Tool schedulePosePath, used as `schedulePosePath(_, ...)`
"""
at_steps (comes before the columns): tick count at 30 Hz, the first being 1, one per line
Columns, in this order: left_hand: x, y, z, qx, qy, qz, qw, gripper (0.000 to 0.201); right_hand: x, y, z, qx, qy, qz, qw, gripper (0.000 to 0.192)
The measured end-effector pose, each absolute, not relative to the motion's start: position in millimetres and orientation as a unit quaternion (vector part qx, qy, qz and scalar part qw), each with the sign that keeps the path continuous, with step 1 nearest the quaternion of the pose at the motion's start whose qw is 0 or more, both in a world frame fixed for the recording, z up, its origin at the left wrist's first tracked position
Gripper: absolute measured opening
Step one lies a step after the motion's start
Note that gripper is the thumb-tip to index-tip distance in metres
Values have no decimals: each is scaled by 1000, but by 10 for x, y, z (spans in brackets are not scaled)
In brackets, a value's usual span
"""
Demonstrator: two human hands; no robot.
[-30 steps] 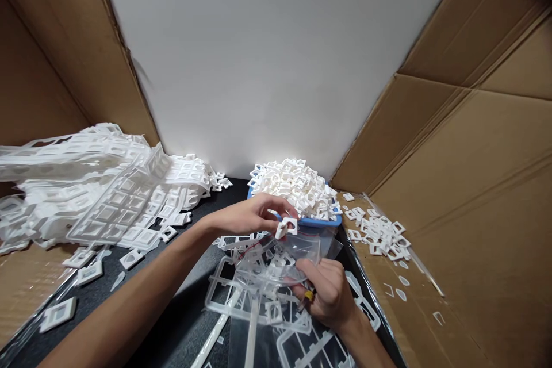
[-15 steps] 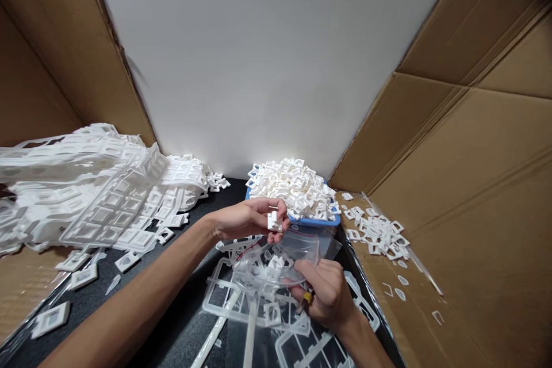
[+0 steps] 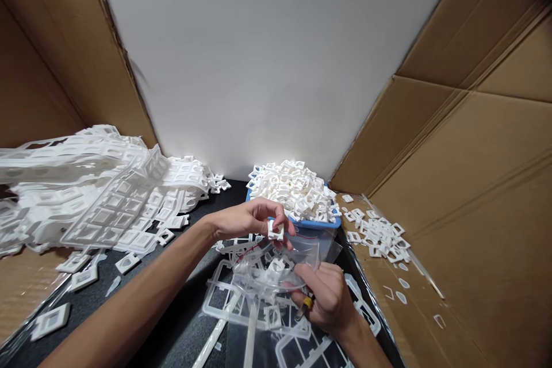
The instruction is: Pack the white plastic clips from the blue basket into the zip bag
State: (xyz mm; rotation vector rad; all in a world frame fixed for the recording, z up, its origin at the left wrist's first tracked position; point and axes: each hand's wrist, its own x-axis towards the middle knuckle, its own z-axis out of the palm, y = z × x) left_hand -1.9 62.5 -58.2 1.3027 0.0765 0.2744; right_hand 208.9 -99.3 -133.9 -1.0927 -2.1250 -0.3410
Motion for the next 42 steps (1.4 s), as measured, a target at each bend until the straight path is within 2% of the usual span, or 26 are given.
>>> schedulePosePath(4, -12, 641, -580, 615, 42, 156, 772, 17, 2081, -994, -1335, -421, -822, -132, 359, 36)
schedulePosePath(10, 9, 591, -545, 605, 67, 138, 781, 5, 2082, -992, -1342, -424, -823, -136, 352, 37)
schedulePosePath(18, 122, 551, -693, 499, 133, 178, 838, 27, 2078, -991, -1296, -461, -832, -83, 297, 47)
schedulePosePath(22, 178, 502, -691, 421, 123, 193, 878, 35, 2083, -996, -1290, -467, -836, -61, 283, 55)
schedulePosePath(26, 197, 410, -594, 357, 90, 195, 909, 49, 2083, -998, -1287, -469, -837, -55, 276, 53)
schedulePosePath(31, 158, 361, -487, 316, 56, 207, 924, 27, 2072, -992, -1283, -466, -838, -58, 280, 53)
schedulePosePath(35, 157, 350, -474, 317, 54, 208, 924, 20, 2068, -992, -1286, -465, -838, -60, 280, 53)
schedulePosePath(42, 183, 290, -439, 305, 54, 182, 933, 43, 2098, -996, -1280, -462, -836, -60, 291, 54)
